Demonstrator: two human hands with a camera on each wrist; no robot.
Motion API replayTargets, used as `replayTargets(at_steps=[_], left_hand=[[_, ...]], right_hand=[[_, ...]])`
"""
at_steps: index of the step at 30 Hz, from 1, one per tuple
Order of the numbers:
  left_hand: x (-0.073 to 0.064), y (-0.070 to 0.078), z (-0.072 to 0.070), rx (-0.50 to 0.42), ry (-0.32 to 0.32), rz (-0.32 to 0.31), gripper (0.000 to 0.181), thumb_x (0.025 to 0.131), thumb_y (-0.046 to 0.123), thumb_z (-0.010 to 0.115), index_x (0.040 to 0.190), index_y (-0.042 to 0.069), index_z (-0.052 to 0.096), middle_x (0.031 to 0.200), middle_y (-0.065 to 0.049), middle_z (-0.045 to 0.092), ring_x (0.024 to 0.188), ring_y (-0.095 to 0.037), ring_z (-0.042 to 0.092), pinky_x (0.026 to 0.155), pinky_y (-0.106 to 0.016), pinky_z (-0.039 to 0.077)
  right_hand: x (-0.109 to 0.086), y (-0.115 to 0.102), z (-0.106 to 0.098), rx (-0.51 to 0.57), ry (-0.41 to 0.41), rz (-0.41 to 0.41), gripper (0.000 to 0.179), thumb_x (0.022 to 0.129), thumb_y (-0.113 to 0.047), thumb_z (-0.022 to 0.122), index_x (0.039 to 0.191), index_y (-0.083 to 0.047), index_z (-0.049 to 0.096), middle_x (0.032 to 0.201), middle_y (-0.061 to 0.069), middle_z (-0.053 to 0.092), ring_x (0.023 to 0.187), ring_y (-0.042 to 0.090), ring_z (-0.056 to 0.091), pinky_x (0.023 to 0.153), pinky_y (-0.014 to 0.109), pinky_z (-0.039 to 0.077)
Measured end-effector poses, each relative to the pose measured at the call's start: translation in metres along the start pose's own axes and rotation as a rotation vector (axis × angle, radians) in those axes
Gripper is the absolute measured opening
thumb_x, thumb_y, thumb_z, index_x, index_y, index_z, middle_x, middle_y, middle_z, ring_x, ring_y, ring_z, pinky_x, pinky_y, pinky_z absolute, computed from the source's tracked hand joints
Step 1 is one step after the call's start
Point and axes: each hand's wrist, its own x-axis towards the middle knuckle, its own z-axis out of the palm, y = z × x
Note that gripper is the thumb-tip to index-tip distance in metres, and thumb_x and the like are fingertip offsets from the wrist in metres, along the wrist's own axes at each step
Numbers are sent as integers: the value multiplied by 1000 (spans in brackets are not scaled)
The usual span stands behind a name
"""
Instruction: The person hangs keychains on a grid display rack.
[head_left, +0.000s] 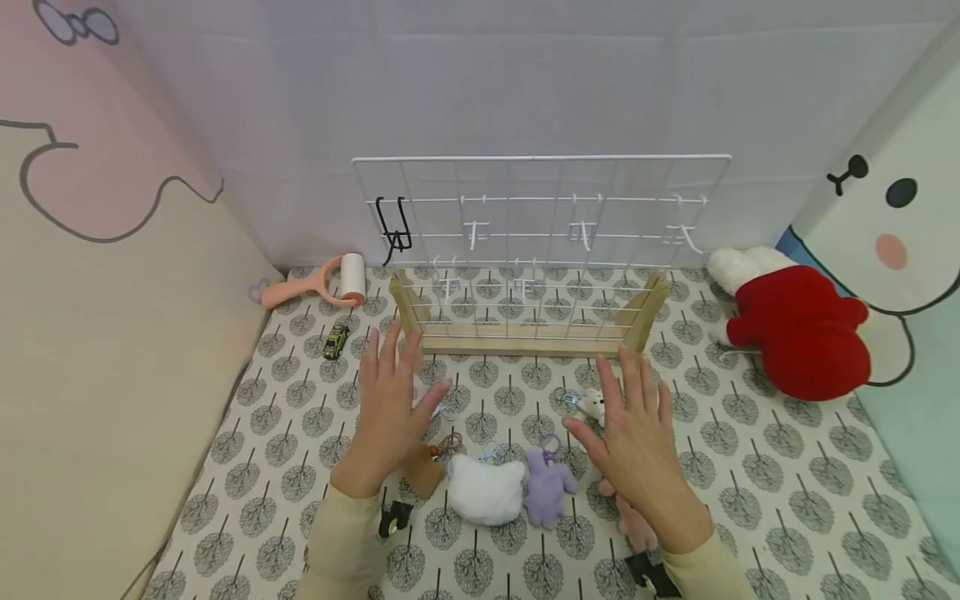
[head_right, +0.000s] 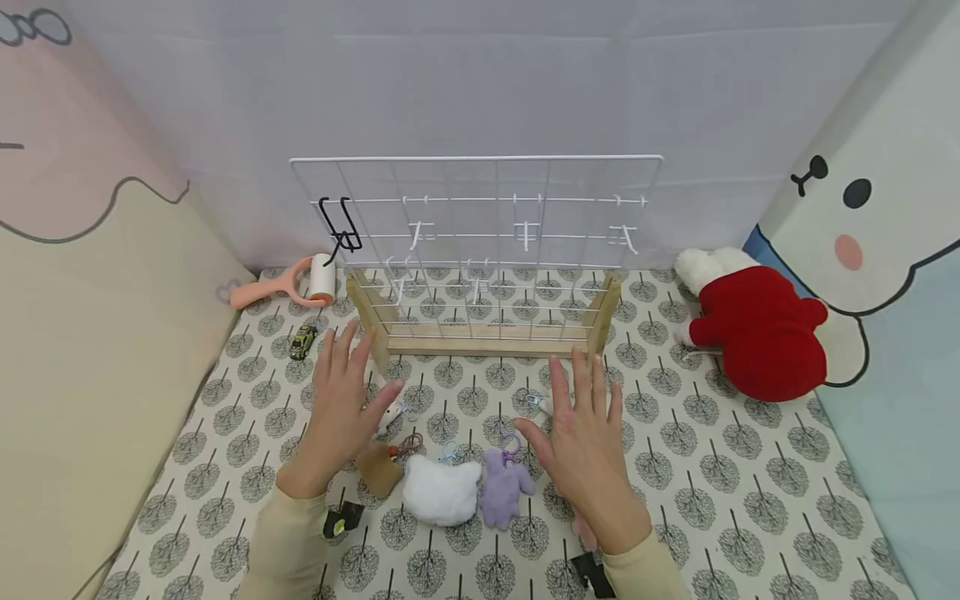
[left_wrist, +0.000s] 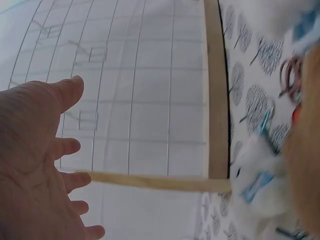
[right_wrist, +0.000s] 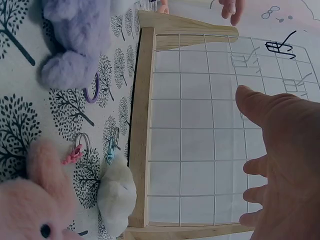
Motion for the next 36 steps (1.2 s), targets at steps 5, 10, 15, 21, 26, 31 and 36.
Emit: replayTargets(at_steps=[5,10,15,21,26,31,36], left_hand=[[16,-19,-14,-78,-1,-43,84,101,32,73,166,4,28,174,-24,15,160,-50,-1,122,-78,5],[32,-44,-17,-208,-17,-50,86,103,27,70,169,7,19,174,-23,17,161,-45,7,126,-72,11],[44,-73,-7,-377,-76,-69,89,104,23,70,172,22,12,175,-16,20,156,-45,26,124,-69,26],[53,-97,6,-542,-176,-114,88,106,22,67,170,41,10,174,-12,24,148,-46,43,118,-63,40],[57,-109,18,-633,-216,-166,84,107,19,64,171,38,11,171,-17,30,141,-46,51,112,-62,48],[60,-117,26,-630,-222,-163,81,108,19,63,171,33,14,168,-23,34,139,-48,52,111,-63,48],[59,-123,34,-649,-229,-142,81,108,16,64,171,29,15,169,-23,32,140,-49,51,110,-62,48]], right_hand=[[0,0,1,6,7,-1,96,96,-47,75,167,-5,26,176,22,8,158,53,7,119,79,15],[0,-1,1,6,-20,17,95,96,-47,75,167,-6,25,177,20,4,159,53,6,121,78,13],[0,-1,4,15,-29,20,96,96,-46,75,167,-5,26,176,21,4,157,55,9,121,78,13],[1,0,10,31,-49,3,92,97,-44,75,165,-2,28,174,27,9,156,56,12,121,78,15],[7,5,17,38,-52,-36,90,97,-40,77,162,2,31,170,33,19,153,58,22,119,78,21],[17,10,25,37,-71,-74,86,97,-34,79,159,6,35,162,34,34,149,55,33,118,75,30],[25,15,36,86,-87,-95,79,97,-21,78,155,12,37,156,37,42,143,54,42,115,73,36]])
